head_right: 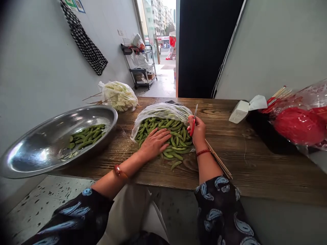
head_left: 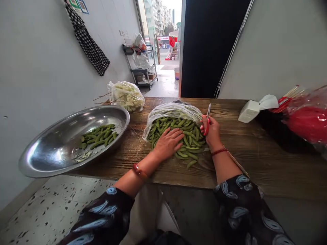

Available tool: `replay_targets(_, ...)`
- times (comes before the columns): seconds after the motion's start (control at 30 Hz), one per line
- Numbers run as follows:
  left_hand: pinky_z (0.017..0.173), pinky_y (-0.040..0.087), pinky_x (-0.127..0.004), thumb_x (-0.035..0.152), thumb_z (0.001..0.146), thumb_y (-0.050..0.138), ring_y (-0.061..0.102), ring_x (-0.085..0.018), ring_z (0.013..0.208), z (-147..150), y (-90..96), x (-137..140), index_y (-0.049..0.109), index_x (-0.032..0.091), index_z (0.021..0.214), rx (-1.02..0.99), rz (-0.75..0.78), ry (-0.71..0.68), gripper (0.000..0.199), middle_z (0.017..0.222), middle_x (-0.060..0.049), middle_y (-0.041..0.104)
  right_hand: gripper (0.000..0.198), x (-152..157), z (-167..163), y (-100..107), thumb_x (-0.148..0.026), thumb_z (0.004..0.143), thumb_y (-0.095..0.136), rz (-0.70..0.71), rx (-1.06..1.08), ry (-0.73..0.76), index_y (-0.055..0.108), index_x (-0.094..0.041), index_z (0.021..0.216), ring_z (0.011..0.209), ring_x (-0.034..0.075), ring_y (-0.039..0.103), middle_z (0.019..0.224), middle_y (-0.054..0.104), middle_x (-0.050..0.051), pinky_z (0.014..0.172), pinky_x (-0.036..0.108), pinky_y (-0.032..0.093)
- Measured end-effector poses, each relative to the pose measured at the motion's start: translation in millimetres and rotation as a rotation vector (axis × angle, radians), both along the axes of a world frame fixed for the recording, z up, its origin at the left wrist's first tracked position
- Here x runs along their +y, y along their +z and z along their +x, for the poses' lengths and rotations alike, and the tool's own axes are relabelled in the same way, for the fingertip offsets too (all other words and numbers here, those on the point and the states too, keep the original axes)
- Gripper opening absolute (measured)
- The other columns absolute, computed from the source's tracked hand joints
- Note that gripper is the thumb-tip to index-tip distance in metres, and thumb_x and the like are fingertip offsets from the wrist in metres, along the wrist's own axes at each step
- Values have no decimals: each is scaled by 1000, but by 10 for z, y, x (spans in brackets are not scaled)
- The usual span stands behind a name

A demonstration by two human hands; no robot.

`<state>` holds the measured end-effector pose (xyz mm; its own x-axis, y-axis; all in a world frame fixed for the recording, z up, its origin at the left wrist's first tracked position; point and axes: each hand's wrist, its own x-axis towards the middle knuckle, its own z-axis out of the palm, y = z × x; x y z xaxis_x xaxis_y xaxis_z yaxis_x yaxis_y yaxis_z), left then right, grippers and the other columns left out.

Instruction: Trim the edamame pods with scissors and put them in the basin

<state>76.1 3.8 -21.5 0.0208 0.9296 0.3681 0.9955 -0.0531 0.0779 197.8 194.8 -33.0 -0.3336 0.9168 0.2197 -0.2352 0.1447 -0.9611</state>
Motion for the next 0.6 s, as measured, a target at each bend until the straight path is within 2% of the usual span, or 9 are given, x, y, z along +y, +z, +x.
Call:
replay_targets(0.2,118,16,-47,30,93,48,38,-24,137,-127,-14,177,58,23,127,-6,-18,31,36,140,-6,54,48,-40,4,25,-59,68,69,-27,23,8,65,-17,92,41,5,50,70,60,-4,32,15,36)
replay_targets(0.3,116,22,-50,29,91,53,36,-27,138,-59,52,122,60,22,124,-49,-51,43,35,141,-7,52,48,-54,5,42,-59,69,69,-21,23,-2,65,-17,93,42,5,50,68,60,-4,30,15,35)
replay_targets(0.43,113,29,-52,29,87,57,38,-30,136,250,174,-126,60,20,124,-154,10,73,37,137,-12,55,48,-84,8,66,-58,71,67,47,-25,-19,67,-16,93,41,6,50,63,59,-5,32,16,36)
replay_targets(0.5,113,29,-52,36,85,61,38,-31,136,471,186,-238,57,21,127,-178,-11,-16,45,139,-13,53,47,-103,15,74,-58,73,66,98,-54,-22,67,-17,95,42,7,51,61,58,-5,33,16,37)
replay_targets(0.6,113,26,-55,44,75,71,33,-37,138,732,115,-291,53,21,132,-156,-92,-106,64,148,-15,42,46,-130,28,75,-57,74,66,150,-74,-22,68,-16,97,42,8,52,58,57,-6,34,16,39)
